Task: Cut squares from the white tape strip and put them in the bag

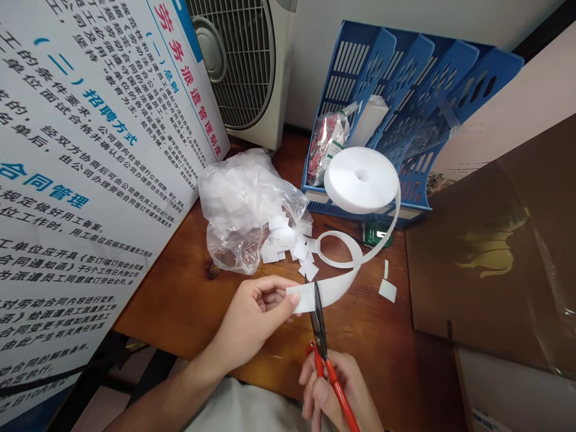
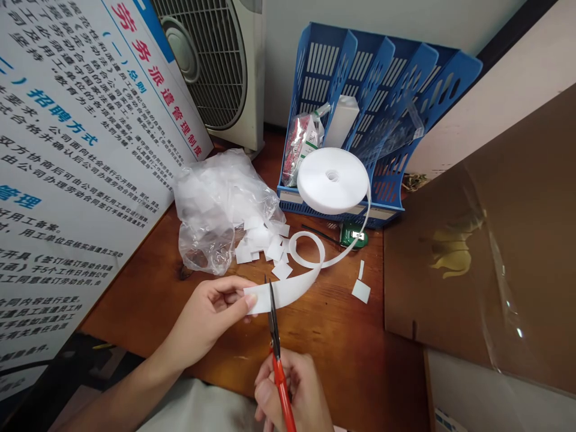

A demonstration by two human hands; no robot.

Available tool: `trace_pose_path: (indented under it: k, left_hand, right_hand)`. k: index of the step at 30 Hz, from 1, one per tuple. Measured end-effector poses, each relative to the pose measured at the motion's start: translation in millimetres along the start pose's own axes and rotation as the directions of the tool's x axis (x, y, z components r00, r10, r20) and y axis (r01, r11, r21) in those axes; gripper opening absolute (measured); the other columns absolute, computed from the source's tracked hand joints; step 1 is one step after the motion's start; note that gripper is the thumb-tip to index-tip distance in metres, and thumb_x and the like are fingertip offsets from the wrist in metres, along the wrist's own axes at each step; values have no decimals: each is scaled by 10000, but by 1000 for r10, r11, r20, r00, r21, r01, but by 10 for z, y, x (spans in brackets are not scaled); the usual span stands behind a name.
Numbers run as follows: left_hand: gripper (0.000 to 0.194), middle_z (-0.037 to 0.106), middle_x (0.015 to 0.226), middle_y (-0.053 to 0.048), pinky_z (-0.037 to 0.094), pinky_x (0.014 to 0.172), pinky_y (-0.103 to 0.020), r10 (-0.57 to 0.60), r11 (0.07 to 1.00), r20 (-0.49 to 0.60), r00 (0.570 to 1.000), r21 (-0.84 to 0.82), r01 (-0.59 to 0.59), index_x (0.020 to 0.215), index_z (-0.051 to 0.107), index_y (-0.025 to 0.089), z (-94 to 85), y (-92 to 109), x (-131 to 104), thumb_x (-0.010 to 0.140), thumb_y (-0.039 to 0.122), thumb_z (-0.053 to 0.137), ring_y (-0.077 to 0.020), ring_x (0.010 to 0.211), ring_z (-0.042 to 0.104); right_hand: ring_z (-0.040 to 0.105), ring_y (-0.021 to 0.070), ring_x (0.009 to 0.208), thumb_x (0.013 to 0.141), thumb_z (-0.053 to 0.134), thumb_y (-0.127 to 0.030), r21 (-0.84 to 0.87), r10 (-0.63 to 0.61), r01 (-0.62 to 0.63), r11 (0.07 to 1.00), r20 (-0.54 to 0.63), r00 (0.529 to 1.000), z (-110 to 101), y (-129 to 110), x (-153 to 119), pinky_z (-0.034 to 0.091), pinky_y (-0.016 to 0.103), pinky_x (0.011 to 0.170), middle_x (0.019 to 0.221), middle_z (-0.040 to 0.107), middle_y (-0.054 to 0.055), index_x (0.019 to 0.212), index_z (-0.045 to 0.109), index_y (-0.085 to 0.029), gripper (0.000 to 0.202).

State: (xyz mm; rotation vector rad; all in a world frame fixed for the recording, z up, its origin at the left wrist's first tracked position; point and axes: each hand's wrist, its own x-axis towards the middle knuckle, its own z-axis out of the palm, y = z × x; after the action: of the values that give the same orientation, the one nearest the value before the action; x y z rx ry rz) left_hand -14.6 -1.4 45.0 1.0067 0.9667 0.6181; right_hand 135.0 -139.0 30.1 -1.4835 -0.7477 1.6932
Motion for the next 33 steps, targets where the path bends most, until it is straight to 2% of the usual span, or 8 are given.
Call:
trace_pose_path:
  k: [7, 15, 25, 33]
  left_hand:
    - [170, 693, 757, -26, 494, 659, -228, 2, 1000, -5, 1000, 13, -2, 939, 759, 174, -5, 4, -2, 859, 320, 723, -140, 682, 601]
    - [164, 702, 758, -21, 498, 660, -218, -3, 1000, 1, 1000, 14, 3, 940, 766, 181, -3, 17, 18, 834, 305, 751, -134, 684, 610]
    - [179, 710, 734, -21, 509, 652, -212, -24, 999, 22, 999, -26, 24, 948, 773, 169, -7, 32, 14, 828, 302, 763, -131, 671, 620]
    - [217, 706, 716, -27, 508, 643, -212, -28, 999, 18, 999, -21, 28, 1006, 771, 143, -10, 9, 49, 853, 293, 739, -124, 651, 616]
  right_hand:
    - [505, 100, 433, 803, 609, -740, -20, 51, -51, 998, 1, 999, -2, 38, 25, 419, 204, 394, 565, 564, 9, 757, 535, -165, 582]
    - [500, 94, 393, 750, 629, -781, -26, 93, -94, 995, -21, 995, -27, 127, 23, 406, 206, 392, 547, 616, 34, 758, 581, -146, 637]
    - [515, 89, 377, 731, 650, -784, -23, 129, -129, 991, 6, 992, -64, 237, 65, 399, 188, 381, 554, 650, 52, 751, 559, -153, 638]
    - [508, 79, 379, 722, 649, -794, -45, 146, -145, 988, 9, 989, -86, 234, 63, 360, 177, 384, 546, 648, 49, 759, 562, -147, 653]
